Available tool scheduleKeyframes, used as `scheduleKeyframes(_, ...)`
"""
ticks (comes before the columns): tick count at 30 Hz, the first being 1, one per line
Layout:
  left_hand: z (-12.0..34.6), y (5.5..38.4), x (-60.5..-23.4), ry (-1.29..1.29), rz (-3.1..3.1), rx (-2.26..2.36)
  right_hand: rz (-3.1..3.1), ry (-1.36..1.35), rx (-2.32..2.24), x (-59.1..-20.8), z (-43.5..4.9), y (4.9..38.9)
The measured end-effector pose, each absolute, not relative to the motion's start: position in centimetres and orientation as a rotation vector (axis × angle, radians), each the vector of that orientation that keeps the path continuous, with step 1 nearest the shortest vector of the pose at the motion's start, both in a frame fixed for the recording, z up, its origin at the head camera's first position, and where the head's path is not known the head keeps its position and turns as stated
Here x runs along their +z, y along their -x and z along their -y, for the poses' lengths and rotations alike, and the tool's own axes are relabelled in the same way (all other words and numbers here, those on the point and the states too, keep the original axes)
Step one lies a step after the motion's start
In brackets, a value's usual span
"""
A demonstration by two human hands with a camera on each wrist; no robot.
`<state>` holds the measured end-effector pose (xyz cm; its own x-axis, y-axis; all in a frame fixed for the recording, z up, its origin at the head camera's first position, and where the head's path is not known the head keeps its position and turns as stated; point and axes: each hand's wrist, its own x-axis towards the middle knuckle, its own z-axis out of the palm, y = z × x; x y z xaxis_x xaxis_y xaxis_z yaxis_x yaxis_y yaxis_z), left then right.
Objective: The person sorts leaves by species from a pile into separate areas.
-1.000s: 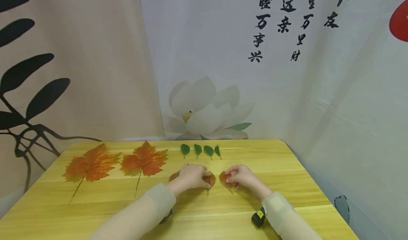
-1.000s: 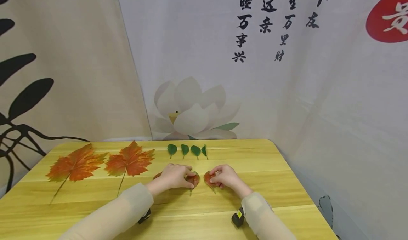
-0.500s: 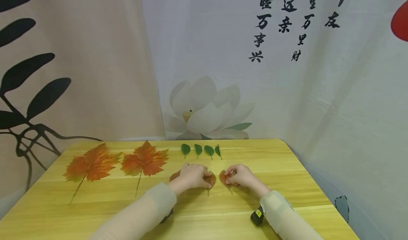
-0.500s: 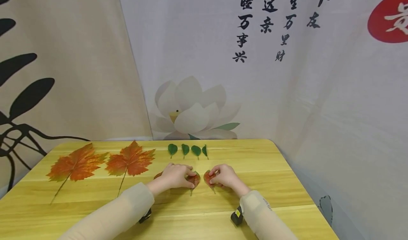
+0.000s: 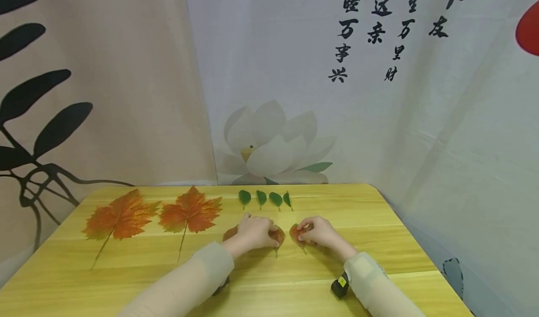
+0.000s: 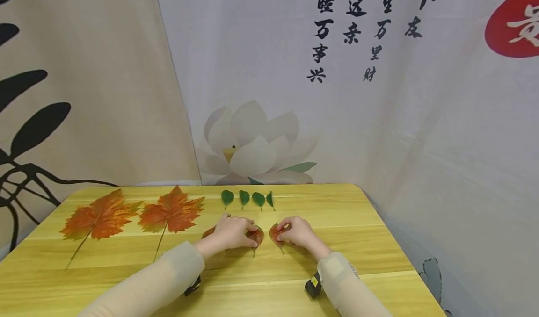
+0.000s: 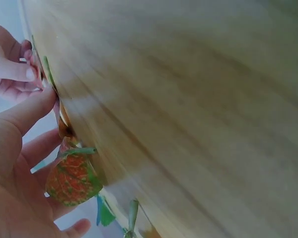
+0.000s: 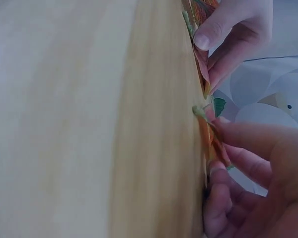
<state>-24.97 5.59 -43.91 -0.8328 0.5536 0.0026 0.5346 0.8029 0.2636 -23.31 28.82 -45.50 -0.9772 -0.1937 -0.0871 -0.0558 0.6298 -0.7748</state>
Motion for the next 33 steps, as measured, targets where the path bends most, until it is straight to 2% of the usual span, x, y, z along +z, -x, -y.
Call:
scheduleKeyframes(22, -3.9, 26.2, -42.6, -0.764, -2.818, 0.528, -2.725, 0.326, -1.270, -43.6, -27.4, 24.3)
scheduleKeyframes(33, -1.3, 27.6, -39.8, -0.713, -2.840, 0.586, -2.758, 0.273, -1.251, -41.7, -29.9, 25.4)
